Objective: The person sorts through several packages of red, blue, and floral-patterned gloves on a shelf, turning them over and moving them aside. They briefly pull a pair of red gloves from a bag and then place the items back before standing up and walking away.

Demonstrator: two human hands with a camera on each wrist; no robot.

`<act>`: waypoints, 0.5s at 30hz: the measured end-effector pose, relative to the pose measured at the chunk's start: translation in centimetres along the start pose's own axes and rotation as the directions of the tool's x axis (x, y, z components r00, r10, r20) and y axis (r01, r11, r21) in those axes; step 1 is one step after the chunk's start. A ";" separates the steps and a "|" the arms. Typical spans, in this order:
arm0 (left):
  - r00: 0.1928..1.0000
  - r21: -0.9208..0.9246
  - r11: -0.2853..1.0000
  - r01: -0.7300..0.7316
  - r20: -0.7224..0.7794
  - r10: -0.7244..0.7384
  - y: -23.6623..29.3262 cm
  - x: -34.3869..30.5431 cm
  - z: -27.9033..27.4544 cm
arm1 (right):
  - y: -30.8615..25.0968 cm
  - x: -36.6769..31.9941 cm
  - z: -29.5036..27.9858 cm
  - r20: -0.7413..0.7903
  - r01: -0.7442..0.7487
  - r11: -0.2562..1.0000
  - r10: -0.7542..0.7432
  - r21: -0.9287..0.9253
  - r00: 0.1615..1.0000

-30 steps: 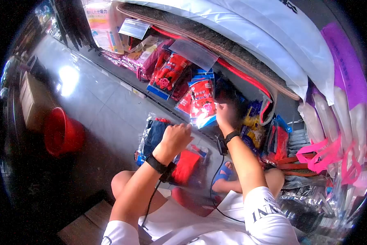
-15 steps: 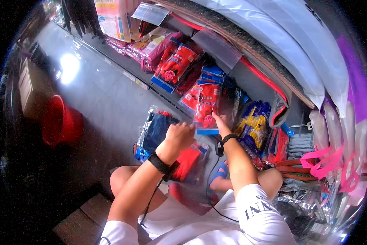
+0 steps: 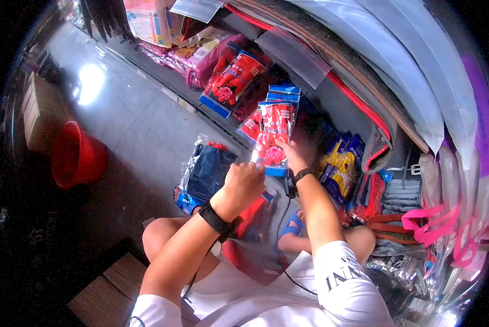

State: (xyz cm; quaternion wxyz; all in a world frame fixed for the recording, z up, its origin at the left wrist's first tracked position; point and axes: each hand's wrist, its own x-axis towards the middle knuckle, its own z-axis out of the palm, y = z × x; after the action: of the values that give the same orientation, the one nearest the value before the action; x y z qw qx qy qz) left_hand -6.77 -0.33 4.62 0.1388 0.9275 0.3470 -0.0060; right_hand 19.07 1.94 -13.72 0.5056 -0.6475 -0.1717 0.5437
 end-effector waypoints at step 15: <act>0.996 0.099 0.995 -0.032 0.081 0.024 1.6 -0.8 1.7 | 2.1 -1.4 -5.5 -0.008 -0.020 0.998 0.021 0.062 1.000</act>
State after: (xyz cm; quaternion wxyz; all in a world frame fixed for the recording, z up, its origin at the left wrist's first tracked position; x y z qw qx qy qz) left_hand -6.21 -2.49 3.48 0.1059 0.9371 0.3275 -0.0585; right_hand 22.72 -2.65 -15.34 0.5207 -0.6357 -0.1458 0.5510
